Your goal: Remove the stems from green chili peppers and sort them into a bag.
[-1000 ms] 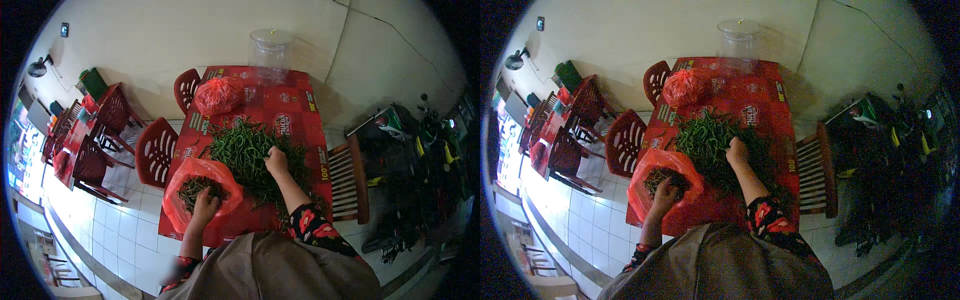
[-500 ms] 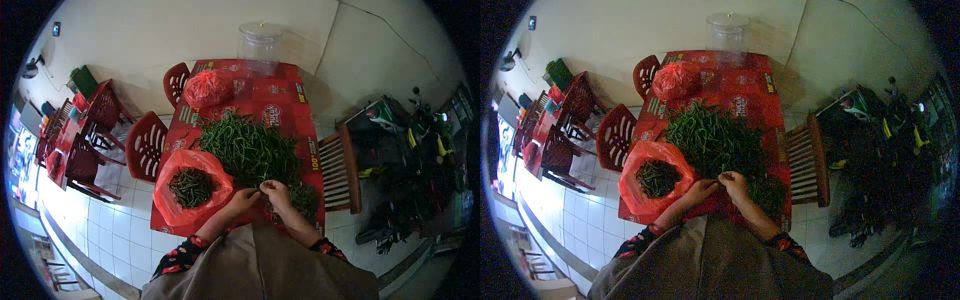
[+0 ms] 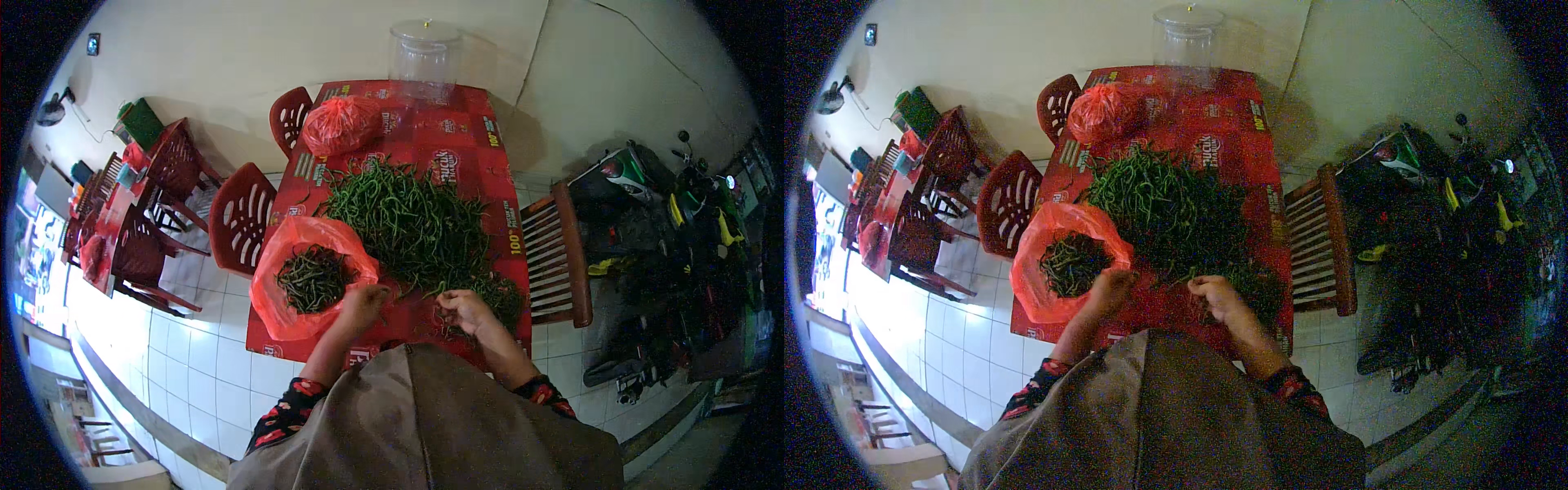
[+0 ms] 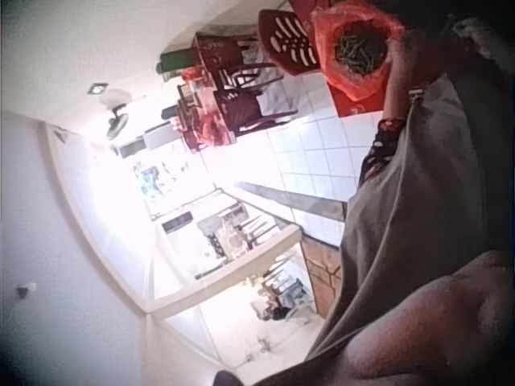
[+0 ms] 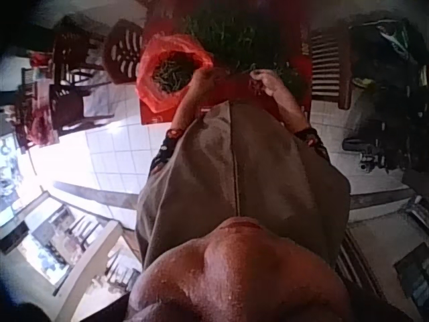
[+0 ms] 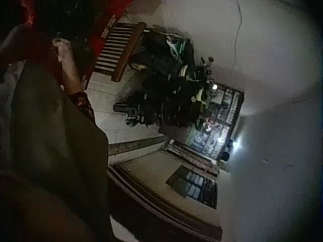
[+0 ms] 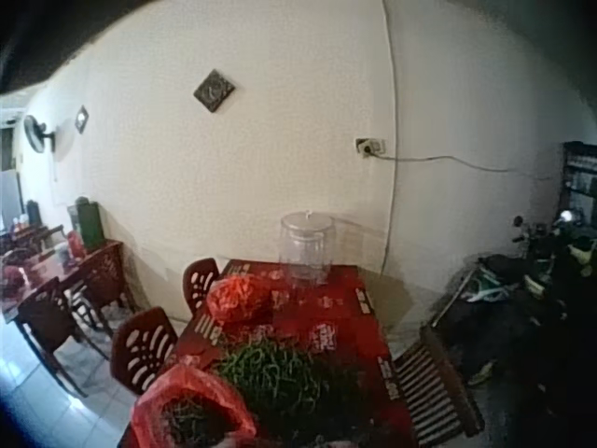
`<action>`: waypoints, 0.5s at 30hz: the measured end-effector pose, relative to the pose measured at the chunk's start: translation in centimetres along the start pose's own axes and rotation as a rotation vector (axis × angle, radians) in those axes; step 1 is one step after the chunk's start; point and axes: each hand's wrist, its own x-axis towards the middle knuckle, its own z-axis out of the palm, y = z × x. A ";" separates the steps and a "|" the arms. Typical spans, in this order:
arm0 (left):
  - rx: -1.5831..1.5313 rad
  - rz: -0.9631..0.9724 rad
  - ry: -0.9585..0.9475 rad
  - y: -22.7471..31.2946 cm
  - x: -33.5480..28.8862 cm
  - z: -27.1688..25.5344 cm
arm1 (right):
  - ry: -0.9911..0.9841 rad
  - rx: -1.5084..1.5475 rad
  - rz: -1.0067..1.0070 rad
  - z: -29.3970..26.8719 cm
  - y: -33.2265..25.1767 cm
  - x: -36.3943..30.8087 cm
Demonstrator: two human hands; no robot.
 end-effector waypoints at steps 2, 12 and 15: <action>-0.156 -0.031 0.189 -2.8 -0.1 -2.7 | -0.043 -0.013 -0.019 -1.5 -0.8 -0.1; 0.378 0.099 0.457 -4.2 0.3 -8.1 | -0.112 -0.284 -0.148 -1.2 -4.3 -3.0; -0.077 0.287 0.081 -0.8 0.4 -3.1 | -0.250 -0.280 -0.146 0.2 -4.3 -3.6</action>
